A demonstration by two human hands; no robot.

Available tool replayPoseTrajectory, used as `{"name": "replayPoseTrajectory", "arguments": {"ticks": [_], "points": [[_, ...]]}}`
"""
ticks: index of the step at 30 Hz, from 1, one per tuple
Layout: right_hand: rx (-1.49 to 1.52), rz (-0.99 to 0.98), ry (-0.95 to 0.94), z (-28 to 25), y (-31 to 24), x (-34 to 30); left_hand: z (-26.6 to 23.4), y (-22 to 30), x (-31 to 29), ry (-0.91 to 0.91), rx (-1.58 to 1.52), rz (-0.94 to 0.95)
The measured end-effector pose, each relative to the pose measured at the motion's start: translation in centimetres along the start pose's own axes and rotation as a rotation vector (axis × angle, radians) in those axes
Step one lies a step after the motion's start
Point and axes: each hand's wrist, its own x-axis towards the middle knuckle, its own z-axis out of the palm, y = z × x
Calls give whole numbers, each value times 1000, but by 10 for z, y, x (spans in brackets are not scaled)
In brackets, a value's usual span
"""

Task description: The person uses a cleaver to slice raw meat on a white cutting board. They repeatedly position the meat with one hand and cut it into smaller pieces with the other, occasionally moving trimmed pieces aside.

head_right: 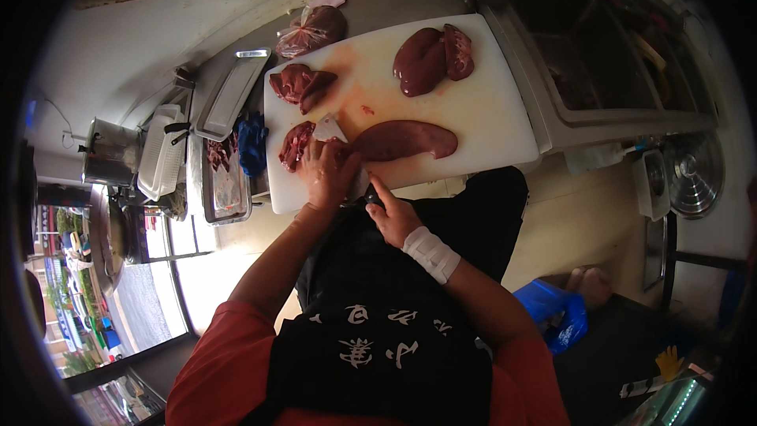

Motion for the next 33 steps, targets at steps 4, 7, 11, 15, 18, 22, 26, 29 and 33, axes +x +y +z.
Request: {"name": "replayPoseTrajectory", "arguments": {"ticks": [4, 7, 11, 15, 18, 22, 26, 29, 33], "points": [[193, 121, -121, -11, -7, -10, -2, -36, 15, 141, 285, -13], [143, 94, -39, -28, -7, -32, -8, -60, 23, 155, 297, -71], [120, 14, 148, -53, 0, -58, -17, -63, 23, 119, 217, -140], [106, 1, 201, -69, 6, -56, -17, -39, 18, 128, 91, 6], [61, 5, 223, -71, 7, -41, -12, -10, 8, -1, -63, 88], [42, 39, 276, -73, 4, -18, -11, 12, -3, -167, -219, 259], [29, 51, 273, -72, 5, -24, -12, 14, -6, -184, -244, 302], [-6, 67, 247, -68, 9, -50, -12, 11, -8, -208, -263, 280], [11, 52, 233, -62, 11, -68, -10, 8, -9, -210, -260, 265]]}}
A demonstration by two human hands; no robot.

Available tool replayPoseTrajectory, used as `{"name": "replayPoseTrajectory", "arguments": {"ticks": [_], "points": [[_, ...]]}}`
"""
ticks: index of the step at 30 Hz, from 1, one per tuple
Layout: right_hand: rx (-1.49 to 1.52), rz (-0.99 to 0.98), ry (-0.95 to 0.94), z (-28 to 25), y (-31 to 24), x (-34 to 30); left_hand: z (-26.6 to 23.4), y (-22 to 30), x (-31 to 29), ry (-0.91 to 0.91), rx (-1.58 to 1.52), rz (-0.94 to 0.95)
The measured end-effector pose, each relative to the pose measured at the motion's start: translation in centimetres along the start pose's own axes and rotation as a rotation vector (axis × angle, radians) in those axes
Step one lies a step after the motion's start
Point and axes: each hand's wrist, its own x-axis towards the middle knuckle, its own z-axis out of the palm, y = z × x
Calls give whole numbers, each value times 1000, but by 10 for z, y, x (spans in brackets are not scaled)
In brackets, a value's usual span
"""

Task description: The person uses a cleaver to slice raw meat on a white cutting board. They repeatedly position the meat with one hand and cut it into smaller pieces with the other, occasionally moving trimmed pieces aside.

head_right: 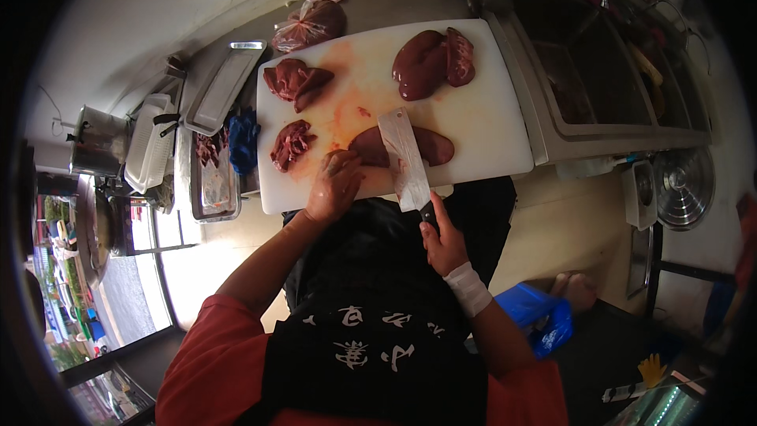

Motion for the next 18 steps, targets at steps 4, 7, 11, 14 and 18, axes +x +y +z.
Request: {"name": "replayPoseTrajectory", "arguments": {"ticks": [4, 7, 11, 14, 18], "points": [[-14, -28, -5, 5, -3, 30, 4, -1, 0, 26, -1, 14], [15, -23, -9, 9, -7, 55, 4, -1, 0, 32, -1, 16], [33, 25, -33, 8, -8, 44, 2, -2, 0, 9, 6, -22], [18, 45, -54, 3, -5, 12, 2, -1, 0, 22, -1, -11], [-5, 19, -62, 5, -3, 18, 2, -1, -1, 15, -2, -9]]}}
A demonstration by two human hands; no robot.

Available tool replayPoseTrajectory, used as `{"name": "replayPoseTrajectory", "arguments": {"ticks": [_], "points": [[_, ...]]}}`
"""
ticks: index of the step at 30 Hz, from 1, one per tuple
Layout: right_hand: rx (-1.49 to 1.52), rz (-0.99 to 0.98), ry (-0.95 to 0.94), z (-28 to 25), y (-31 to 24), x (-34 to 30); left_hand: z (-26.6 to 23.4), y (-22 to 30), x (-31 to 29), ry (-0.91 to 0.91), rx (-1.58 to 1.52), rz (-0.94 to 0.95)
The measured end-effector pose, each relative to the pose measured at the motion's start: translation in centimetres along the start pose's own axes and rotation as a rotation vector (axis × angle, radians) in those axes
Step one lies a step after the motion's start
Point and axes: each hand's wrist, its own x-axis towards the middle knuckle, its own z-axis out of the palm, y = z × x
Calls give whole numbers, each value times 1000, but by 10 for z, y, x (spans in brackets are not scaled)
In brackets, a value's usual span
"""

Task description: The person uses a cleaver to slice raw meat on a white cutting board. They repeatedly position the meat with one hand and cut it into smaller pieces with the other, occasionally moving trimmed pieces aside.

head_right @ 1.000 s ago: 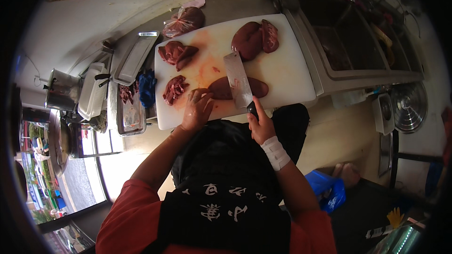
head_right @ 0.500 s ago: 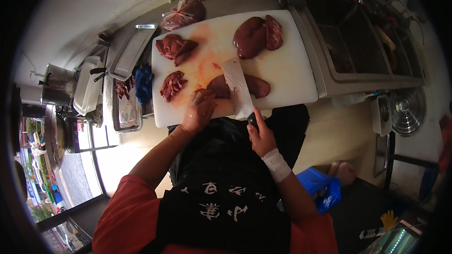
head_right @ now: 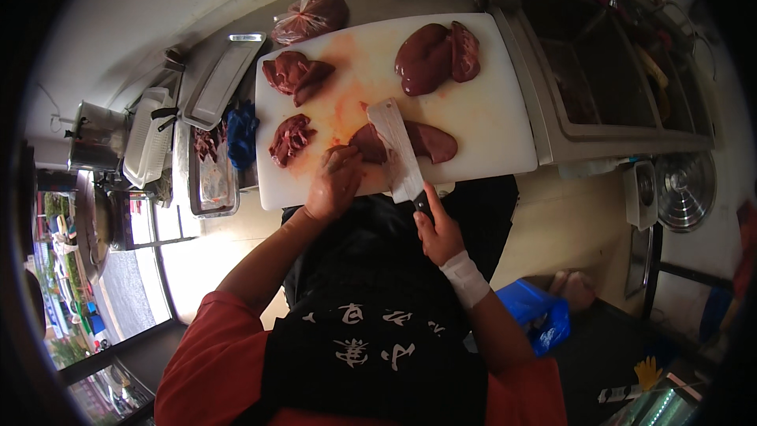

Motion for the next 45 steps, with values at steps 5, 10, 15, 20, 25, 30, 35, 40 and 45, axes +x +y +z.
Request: {"name": "replayPoseTrajectory", "arguments": {"ticks": [5, 10, 15, 20, 25, 30, 35, 40, 45], "points": [[90, -52, -26, 9, -5, 36, 0, -1, 0, 7, -4, 5], [39, 1, -23, 5, 0, 6, 1, 0, 0, 31, -8, -19], [37, -6, -43, 7, 2, 8, 2, 1, 0, 57, -31, -24], [57, -56, -59, 18, -9, 41, 1, 2, -1, 74, -50, -36], [26, 52, -73, 13, -8, 14, 1, 1, -1, 72, -47, -34], [35, 16, -84, 20, -4, 25, 1, 1, -1, 90, -46, 5], [30, 16, -92, 25, -10, 36, 2, -1, -1, 94, -47, -9], [-74, 38, -131, 24, -6, 7, 3, -2, 0, 130, -25, 15], [-27, 18, -172, 50, 5, 24, 2, -2, 2, 204, 62, -166]]}}
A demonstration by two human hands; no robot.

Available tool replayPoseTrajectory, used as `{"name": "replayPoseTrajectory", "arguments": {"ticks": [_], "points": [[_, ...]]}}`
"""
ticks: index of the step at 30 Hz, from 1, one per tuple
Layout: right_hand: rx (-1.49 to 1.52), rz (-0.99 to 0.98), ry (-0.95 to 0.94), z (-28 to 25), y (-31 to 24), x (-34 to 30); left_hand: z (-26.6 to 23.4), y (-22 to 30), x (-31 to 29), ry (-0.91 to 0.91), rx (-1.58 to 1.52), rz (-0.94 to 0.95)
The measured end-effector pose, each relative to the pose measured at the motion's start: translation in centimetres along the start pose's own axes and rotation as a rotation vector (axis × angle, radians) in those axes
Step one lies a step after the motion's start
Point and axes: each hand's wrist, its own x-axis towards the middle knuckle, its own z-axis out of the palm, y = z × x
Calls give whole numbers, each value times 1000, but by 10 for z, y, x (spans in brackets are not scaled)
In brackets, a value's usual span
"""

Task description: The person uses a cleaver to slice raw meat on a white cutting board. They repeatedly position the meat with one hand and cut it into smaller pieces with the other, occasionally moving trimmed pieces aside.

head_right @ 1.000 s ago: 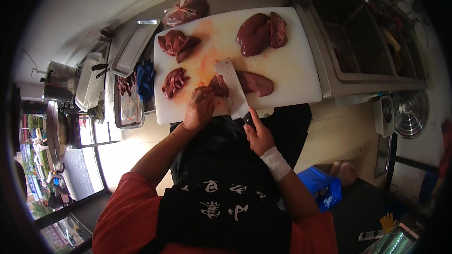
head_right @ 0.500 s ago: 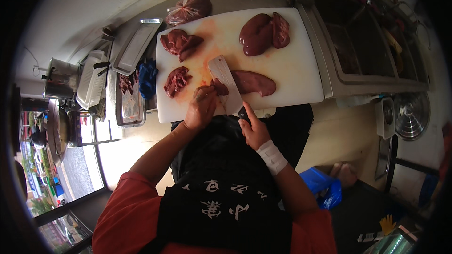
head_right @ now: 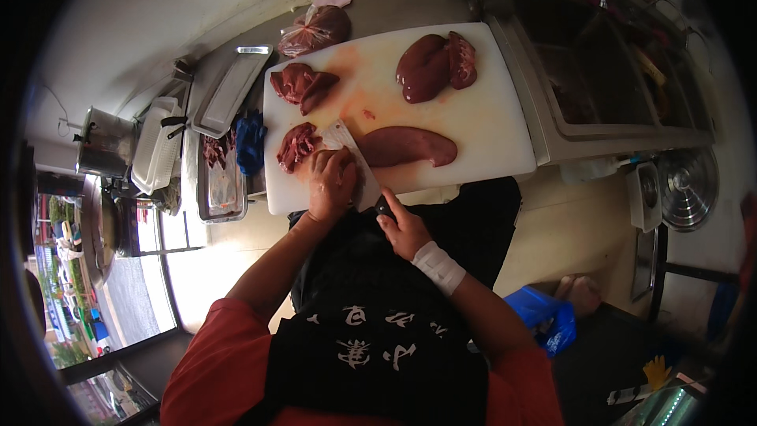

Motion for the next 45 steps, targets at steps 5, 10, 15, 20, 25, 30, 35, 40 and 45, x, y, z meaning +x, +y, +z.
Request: {"name": "replayPoseTrajectory", "arguments": {"ticks": [5, 10, 15, 20, 25, 30, 35, 40, 45], "points": [[-103, -193, 36, 18, -6, 24, -3, -27, 5, 49, 308, -52], [29, -21, -79, -11, -24, 16, -15, -66, 20, 88, 523, -89], [116, 35, 45, -72, -25, -12, -27, -64, 24, 25, 462, -125], [63, 58, 129, -132, -18, -33, -10, -39, 36, -80, 228, -64], [81, -5, 130, -133, 2, -47, 37, 14, 50, -277, -215, -328], [260, -114, 251, -109, 27, -66, 48, 32, 68, -405, -525, -507], [374, -194, 394, -117, 39, -77, 3, -14, 146, -52, -723, -514], [524, -230, 437, -125, 46, -68, -39, -63, 200, 402, 485, 61], [668, -260, 446, -122, 48, -55, 60, -23, 184, -55, -60, 27]]}}
